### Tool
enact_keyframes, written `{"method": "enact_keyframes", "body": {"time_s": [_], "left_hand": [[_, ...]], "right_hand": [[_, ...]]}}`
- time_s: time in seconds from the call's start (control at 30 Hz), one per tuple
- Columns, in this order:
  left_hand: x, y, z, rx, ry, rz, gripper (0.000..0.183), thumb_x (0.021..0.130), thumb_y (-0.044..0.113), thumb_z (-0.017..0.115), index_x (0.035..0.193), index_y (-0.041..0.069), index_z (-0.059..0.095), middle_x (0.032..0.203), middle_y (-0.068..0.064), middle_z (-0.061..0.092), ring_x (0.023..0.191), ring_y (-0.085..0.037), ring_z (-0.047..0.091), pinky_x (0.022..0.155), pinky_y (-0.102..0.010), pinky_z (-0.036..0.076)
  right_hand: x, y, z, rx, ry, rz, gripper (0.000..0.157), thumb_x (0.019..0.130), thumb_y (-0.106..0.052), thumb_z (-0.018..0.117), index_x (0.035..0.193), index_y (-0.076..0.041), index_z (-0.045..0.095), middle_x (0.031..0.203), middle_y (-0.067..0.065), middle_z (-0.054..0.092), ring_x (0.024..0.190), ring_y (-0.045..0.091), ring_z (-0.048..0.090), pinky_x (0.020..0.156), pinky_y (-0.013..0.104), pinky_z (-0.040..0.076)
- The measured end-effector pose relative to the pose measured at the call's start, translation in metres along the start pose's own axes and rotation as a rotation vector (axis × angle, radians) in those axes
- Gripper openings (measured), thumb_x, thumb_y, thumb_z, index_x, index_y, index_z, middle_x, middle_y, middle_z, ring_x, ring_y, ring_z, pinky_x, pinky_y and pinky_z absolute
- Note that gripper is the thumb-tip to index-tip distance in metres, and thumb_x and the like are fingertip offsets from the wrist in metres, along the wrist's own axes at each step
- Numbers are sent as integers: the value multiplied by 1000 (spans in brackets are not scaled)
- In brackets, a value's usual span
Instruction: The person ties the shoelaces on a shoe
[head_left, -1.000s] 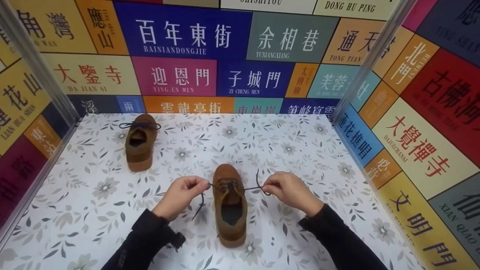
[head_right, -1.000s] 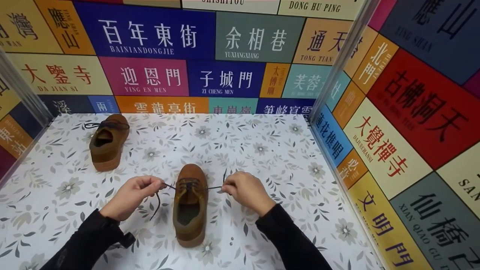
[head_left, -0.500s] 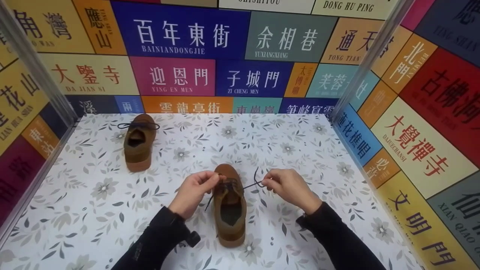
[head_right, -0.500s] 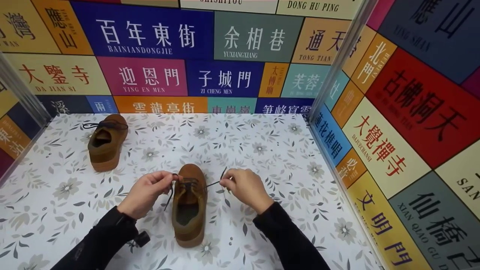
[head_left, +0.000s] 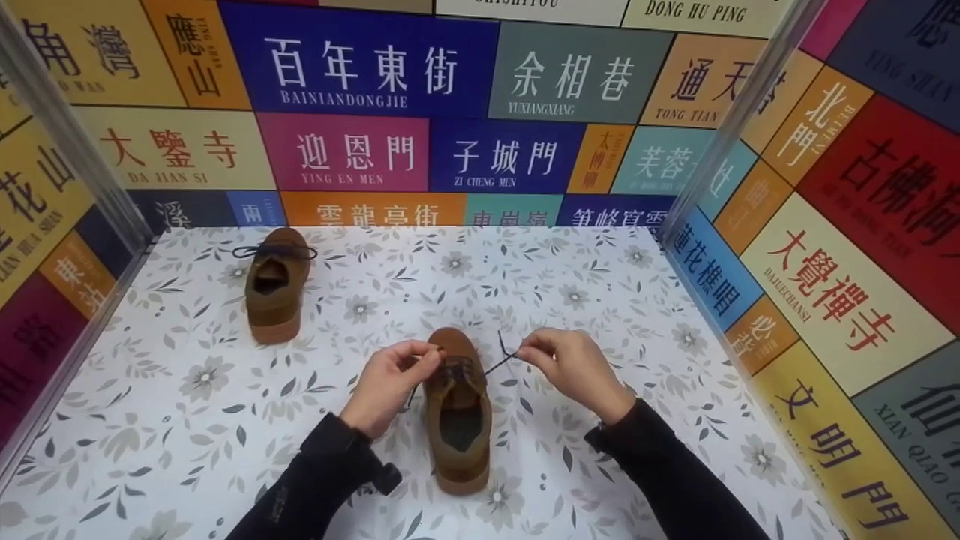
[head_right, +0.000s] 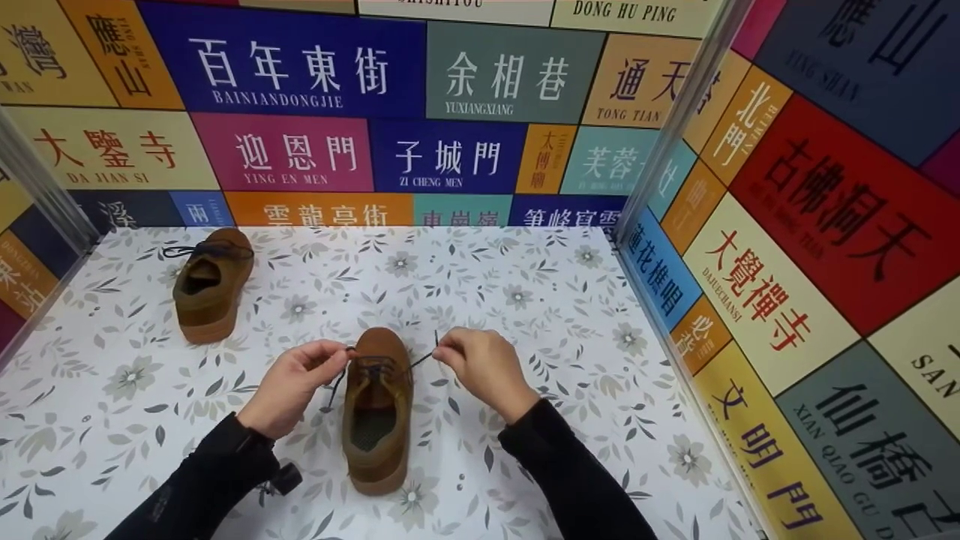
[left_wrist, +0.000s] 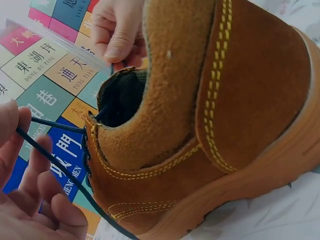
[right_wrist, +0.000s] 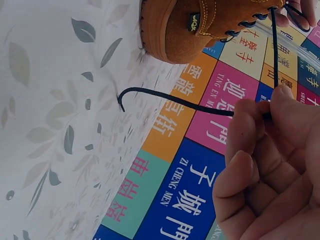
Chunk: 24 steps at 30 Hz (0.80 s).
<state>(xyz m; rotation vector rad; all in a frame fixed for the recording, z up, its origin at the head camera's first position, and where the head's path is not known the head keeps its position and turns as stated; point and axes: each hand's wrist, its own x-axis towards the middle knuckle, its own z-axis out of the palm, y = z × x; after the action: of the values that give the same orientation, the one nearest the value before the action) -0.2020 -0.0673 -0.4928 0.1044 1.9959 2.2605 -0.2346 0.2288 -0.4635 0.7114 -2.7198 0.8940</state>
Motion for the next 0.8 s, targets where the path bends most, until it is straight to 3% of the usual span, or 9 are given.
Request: {"method": "enact_keyframes", "body": {"time_s": [0.17,0.4,0.6,0.8], "left_hand": [[-3,0,4,89,63,48,19,101,16,75,113,2,78,98,-9,75,89,-18,66,82,-29,58],[-4,-3,12,141,89,132,22,104,18,71,118,1,71,116,-20,78,103,-25,74,86,-25,59],[0,-4,11,-12,143,118,23,105,10,68,125,3,60,121,-28,76,108,-35,74,85,-29,59],[1,-3,10,-120,171,118,25,101,-1,67,125,-6,62,126,-24,73,99,-27,77,89,-27,61]], "right_hand": [[18,-16,8,-10,63,-44,9,101,-26,76,98,-19,81,92,-6,80,77,10,69,73,31,57],[40,-39,19,57,77,-113,20,105,-22,71,118,-10,80,109,5,81,89,20,74,80,37,61],[48,-46,27,175,17,-55,31,110,-25,62,132,-8,75,126,9,78,106,23,75,89,42,63],[58,-58,35,325,-46,-26,36,114,-29,53,135,-7,72,134,10,75,122,26,71,103,46,58]]}}
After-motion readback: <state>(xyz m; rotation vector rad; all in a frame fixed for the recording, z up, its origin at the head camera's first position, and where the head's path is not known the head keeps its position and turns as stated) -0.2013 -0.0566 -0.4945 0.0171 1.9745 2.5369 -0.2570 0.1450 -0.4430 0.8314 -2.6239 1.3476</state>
